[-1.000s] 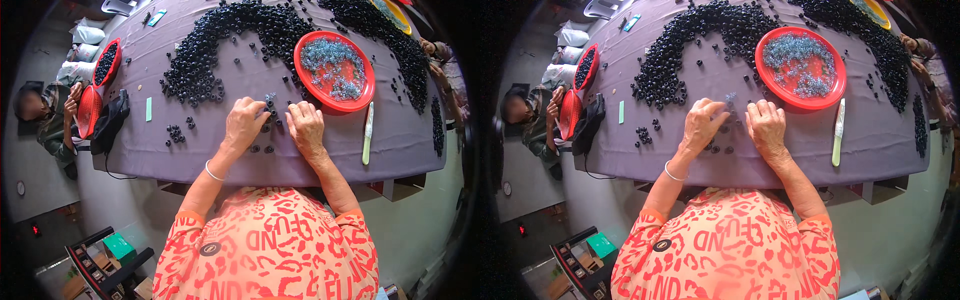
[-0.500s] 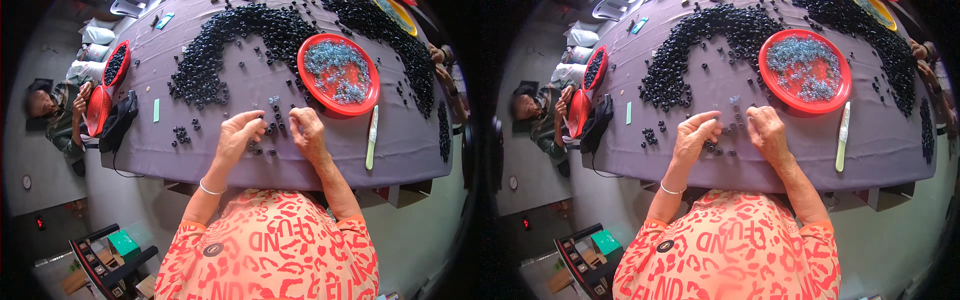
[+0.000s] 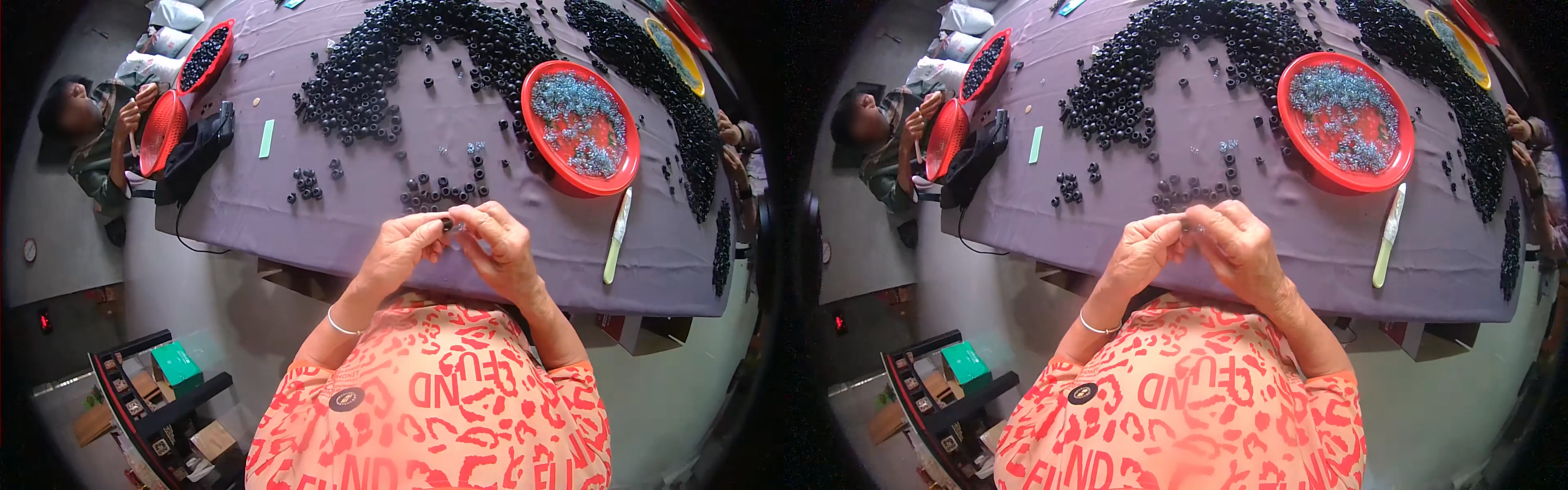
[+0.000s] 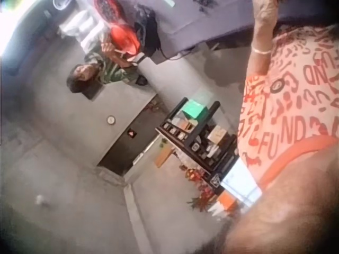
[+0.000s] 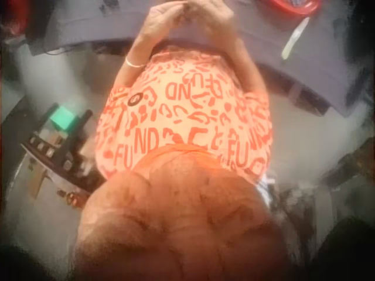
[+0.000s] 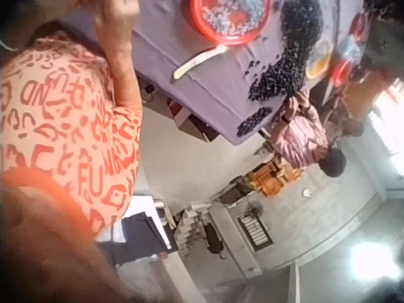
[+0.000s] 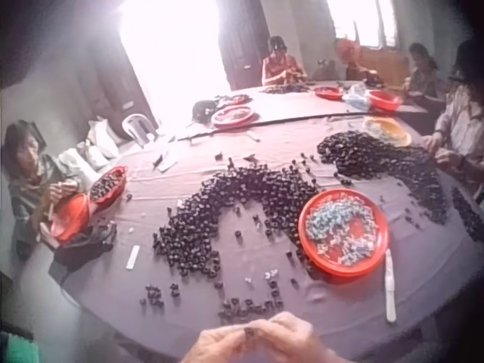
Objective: The person assembles small parts by picking up black plastic components and small springs from the table and inserting the springs into the components by hand.
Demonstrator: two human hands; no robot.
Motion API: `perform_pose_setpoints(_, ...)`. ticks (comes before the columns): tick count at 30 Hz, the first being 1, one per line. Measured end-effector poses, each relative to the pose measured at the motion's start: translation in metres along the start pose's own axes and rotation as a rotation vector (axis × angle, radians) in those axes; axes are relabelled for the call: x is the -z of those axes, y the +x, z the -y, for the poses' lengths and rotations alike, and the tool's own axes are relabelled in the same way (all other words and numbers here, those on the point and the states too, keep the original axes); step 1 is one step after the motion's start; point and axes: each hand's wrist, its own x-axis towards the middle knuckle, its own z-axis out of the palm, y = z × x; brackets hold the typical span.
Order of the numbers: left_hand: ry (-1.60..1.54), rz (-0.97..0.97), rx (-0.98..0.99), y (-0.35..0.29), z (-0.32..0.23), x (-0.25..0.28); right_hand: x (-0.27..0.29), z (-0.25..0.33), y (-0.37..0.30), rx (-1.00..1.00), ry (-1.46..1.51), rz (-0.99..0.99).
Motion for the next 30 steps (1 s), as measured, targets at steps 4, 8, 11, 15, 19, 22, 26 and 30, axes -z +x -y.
perform_pose_setpoints(4,0.081,0.065,-0.124,-0.006,0.008,0.002,-0.008,-0.002,-0.01,0.024,-0.022,0.051)
perform_pose_setpoints(8,0.012,0.038,-0.082,-0.015,0.012,-0.004,-0.017,0.005,-0.024,-0.052,0.066,-0.002)
perform_pose_setpoints(11,-0.164,0.027,-0.042,-0.017,0.025,0.002,-0.019,0.013,-0.024,0.0,-0.025,-0.018)
perform_pose_setpoints(15,-0.343,0.048,-0.016,-0.02,0.02,0.002,-0.02,0.023,-0.029,-0.171,0.159,-0.032)
perform_pose_setpoints(19,-0.122,0.042,0.004,-0.027,0.008,0.005,-0.008,0.018,-0.032,-0.279,0.363,-0.043)
perform_pose_setpoints(22,-0.028,0.084,0.033,-0.029,0.004,0.008,-0.006,0.022,-0.022,-0.157,0.272,-0.021)
perform_pose_setpoints(26,-0.027,0.107,0.037,-0.031,0.0,0.009,-0.005,0.029,-0.019,-0.02,0.097,0.006)
perform_pose_setpoints(30,0.006,0.176,0.065,-0.032,-0.003,0.012,-0.001,0.03,-0.022,-0.062,0.106,0.068)
